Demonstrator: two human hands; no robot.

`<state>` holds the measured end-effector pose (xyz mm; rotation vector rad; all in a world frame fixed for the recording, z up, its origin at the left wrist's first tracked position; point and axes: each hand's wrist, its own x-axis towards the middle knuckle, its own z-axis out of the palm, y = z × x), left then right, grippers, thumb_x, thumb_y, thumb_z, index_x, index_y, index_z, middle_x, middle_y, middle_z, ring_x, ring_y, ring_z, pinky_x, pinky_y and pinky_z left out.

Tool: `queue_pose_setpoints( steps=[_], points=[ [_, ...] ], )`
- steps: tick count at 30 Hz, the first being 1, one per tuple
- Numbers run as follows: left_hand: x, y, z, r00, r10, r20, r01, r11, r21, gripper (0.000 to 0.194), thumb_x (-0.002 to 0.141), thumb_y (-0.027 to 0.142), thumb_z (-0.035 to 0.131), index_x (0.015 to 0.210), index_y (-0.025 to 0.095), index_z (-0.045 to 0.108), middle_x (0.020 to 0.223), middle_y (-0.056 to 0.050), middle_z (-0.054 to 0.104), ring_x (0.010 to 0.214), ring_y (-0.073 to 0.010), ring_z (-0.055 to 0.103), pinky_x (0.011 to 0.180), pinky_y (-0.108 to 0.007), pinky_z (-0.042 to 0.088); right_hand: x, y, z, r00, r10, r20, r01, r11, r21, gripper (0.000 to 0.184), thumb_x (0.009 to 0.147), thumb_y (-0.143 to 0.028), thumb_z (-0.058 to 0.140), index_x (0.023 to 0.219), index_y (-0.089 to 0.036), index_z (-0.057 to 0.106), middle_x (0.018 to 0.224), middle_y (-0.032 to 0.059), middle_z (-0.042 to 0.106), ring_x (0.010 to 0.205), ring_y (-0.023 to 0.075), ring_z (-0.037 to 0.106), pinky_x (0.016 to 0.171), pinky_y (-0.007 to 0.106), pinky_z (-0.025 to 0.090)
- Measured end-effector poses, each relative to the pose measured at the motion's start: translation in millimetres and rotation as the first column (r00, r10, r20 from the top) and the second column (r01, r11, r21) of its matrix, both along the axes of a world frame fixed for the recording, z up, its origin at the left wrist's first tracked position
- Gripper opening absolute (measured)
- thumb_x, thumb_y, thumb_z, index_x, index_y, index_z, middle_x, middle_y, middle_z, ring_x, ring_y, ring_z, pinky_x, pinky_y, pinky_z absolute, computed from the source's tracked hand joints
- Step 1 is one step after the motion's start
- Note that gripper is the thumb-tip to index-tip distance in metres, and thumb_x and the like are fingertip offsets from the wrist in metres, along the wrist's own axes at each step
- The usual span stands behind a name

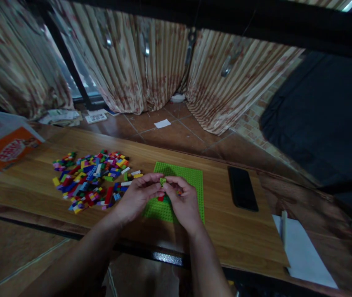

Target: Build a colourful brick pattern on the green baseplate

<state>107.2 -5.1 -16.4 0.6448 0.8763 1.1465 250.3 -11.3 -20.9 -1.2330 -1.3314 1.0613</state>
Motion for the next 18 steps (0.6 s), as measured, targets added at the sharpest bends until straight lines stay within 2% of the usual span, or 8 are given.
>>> queue_pose_setpoints(
  steps=[3,7,9,11,14,17,18],
  points=[
    [3,0,-1.6,1.0,0.0,-0.02,0.0,1.0,0.013,0.034,0.065,0.021,0.08,0.096,0.012,0.068,0.09,-0.004,0.068,0.07,-0.0107,0.064,0.073,-0.028,0.054,0,0,-0.7,1.0,0.008,-0.001,-0.008,1.0,0.004,0.019,0.08,-0.035,0.069,0.094,-0.023,0.072,0.091,0.0026,0.072,0.081,0.0165,0.065,0.075,0.031,0.053],
    [7,-1,-6.6,0.997,-0.028,-0.075,0.033,0.997,0.071,0.027,0.069,0.023,0.076,0.092,0.012,0.067,0.076,-0.001,0.065,0.061,-0.0085,0.059,0.065,-0.025,0.051,-1,-2,1.6,1.0,0.025,0.01,-0.025,1.0,-0.01,0.021,0.079,-0.035,0.069,0.095,-0.023,0.072,0.09,0.0032,0.072,0.078,0.0171,0.065,0.071,0.031,0.054],
    [8,-2,-9.9,0.986,-0.038,-0.161,0.062,0.987,0.146,0.019,0.074,0.023,0.071,0.089,0.013,0.066,0.07,0.0,0.063,0.058,-0.0085,0.056,0.061,-0.023,0.048,-1,-3,1.4,0.999,0.051,-0.002,-0.051,0.998,-0.022,0.022,0.079,-0.036,0.069,0.097,-0.023,0.072,0.088,0.0027,0.072,0.076,0.0168,0.065,0.07,0.031,0.054],
    [6,-2,-11.5,0.939,-0.011,-0.345,0.098,0.967,0.235,0.013,0.08,0.02,0.063,0.09,0.014,0.066,0.07,0.0,0.064,0.06,-0.011,0.058,0.06,-0.024,0.048,-1,-3,-0.9,0.998,0.063,0.012,-0.063,0.998,-0.024,0.022,0.08,-0.036,0.069,0.098,-0.023,0.072,0.084,0.002,0.072,0.073,0.0165,0.064,0.069,0.031,0.053],
    [-9,2,-8.5,0.778,0.118,-0.617,0.105,0.944,0.313,0.022,0.083,0.016,0.054,0.102,0.015,0.066,0.09,-0.006,0.071,0.078,-0.0178,0.065,0.072,-0.029,0.053,1,-2,-7.0,0.994,0.018,0.106,-0.017,1.0,-0.007,0.024,0.078,-0.037,0.069,0.097,-0.023,0.072,0.081,0.0019,0.07,0.073,0.0168,0.063,0.069,0.032,0.052],
    [-41,11,-2.4,0.599,0.278,-0.751,-0.002,0.938,0.346,0.024,0.084,0.017,0.055,0.105,0.016,0.066,0.109,-0.011,0.069,0.098,-0.0236,0.064,0.091,-0.037,0.049,1,-2,-12.0,0.981,-0.023,0.19,0.019,0.999,0.026,0.024,0.079,-0.037,0.067,0.097,-0.022,0.072,0.088,0.0033,0.07,0.078,0.0176,0.063,0.073,0.033,0.052],
    [-53,14,-0.9,0.447,0.31,-0.839,-0.022,0.942,0.336,0.025,0.084,0.021,0.056,0.106,0.017,0.066,0.105,-0.01,0.07,0.094,-0.0231,0.065,0.089,-0.037,0.05,0,-2,-12.9,0.978,-0.024,0.209,0.016,0.999,0.037,0.023,0.079,-0.036,0.067,0.097,-0.022,0.072,0.09,0.0036,0.07,0.079,0.0177,0.063,0.074,0.034,0.052]
  ],
)
